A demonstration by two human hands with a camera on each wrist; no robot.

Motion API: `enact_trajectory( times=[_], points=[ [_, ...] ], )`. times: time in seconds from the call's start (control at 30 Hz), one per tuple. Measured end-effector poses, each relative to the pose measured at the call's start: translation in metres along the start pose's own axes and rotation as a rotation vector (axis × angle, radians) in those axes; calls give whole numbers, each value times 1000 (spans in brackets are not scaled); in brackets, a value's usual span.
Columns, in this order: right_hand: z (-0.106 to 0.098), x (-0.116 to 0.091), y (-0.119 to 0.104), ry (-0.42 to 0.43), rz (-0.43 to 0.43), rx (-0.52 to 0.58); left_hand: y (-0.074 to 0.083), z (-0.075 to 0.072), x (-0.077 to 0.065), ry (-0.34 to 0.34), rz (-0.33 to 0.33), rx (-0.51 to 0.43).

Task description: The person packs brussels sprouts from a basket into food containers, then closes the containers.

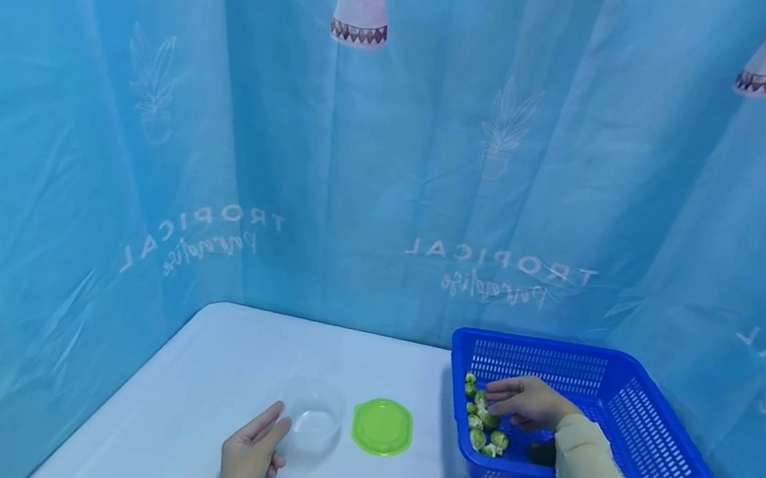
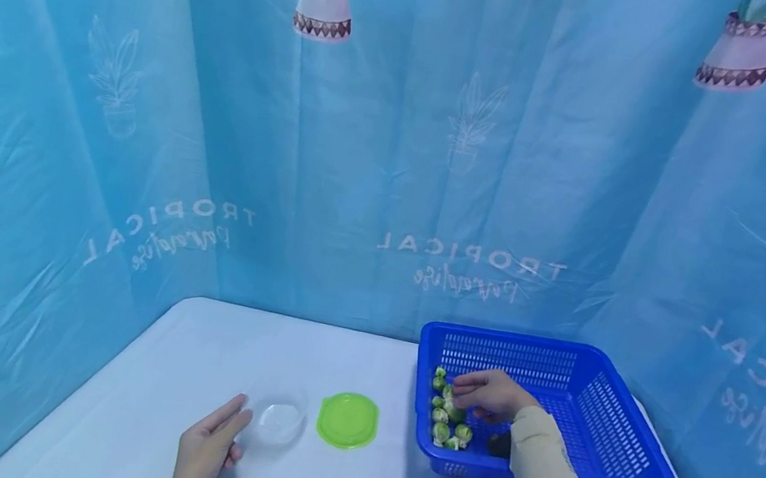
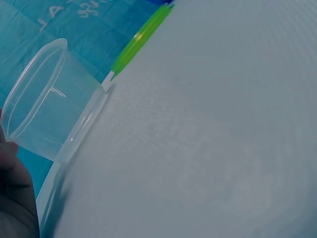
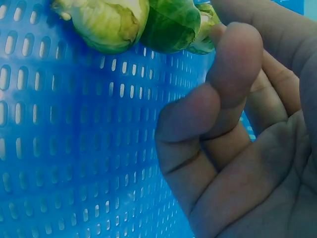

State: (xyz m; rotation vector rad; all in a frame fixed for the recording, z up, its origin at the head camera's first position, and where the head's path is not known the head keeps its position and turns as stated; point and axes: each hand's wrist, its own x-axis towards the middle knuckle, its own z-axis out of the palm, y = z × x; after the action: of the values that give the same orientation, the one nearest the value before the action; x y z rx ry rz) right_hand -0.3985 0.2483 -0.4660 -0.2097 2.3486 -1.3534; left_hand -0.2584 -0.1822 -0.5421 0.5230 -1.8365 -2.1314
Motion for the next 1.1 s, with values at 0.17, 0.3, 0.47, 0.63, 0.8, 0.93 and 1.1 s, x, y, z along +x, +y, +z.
enact_trajectory(
  times=[0.17,0.3,0.47,0.63,0.8,0.93,1.1],
  points=[
    [-3,-4,-1,42,41,2,2,4,2,5,5,0],
    [-9,-7,1,77,71,-27,1,7,6,-12,7,-6],
    [-10,-8,3,93,124,-70,-1,5,7,-8,15,1],
    [-5,-4,1,75,161,-96,-1,-2,3,-10,13,-22],
    [-4,-5,-1,40,189,-155,0,-2,3,-14,8,-33],
    [-2,-5,0,18,173,-170,-1,-2,3,-5,6,-25],
    [2,-4,1,16,155,-169,-3,-2,5,9,3,-11]
  ],
)
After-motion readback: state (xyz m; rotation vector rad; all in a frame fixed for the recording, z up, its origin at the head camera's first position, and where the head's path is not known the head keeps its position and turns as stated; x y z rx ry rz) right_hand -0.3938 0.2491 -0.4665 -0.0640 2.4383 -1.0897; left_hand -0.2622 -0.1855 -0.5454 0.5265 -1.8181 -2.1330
